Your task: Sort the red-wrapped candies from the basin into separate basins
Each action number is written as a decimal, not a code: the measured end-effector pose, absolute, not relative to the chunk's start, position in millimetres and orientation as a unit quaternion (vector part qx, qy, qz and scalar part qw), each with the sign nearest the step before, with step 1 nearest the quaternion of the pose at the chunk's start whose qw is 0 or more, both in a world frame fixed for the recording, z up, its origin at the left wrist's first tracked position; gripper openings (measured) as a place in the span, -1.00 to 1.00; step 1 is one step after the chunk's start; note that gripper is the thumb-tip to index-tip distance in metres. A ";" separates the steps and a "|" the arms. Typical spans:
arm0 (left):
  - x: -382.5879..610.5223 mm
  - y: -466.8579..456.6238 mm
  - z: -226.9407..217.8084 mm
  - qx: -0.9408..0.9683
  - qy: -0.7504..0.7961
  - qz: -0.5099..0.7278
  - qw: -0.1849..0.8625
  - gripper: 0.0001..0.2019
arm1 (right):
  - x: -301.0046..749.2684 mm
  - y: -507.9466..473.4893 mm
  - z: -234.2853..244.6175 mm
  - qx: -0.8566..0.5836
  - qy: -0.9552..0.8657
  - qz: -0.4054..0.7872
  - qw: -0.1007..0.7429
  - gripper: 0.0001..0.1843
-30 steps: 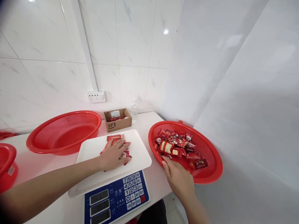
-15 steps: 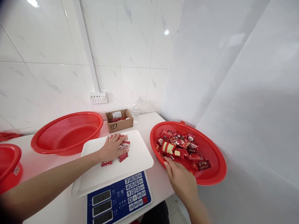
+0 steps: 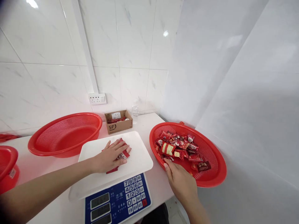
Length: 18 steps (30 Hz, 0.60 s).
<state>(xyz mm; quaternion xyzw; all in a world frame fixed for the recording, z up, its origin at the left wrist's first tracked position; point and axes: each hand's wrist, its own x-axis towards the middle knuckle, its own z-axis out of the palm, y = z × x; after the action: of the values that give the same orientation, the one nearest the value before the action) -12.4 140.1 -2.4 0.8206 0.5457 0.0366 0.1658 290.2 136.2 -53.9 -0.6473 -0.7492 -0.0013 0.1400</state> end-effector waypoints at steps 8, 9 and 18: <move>-13.8 143.8 -12.0 0.871 0.473 0.047 0.123 -0.39 | 289.7 133.6 -53.2 -0.647 -0.750 -0.001 0.138 -0.51; -18.0 146.3 -8.6 0.886 0.442 0.058 0.127 -0.40 | 289.7 133.1 -53.3 -0.646 -0.751 -0.004 0.141 -0.51; -9.4 135.2 -10.1 0.815 0.557 0.137 0.087 -0.41 | 289.3 134.5 -52.9 -0.652 -0.746 -0.007 0.138 -0.52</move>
<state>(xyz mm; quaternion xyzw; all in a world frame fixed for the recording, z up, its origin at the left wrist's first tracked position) -9.4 135.2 -10.1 0.8148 0.5565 0.1374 0.0870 289.3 134.5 -52.9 -0.6520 -0.7455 -0.0067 0.1382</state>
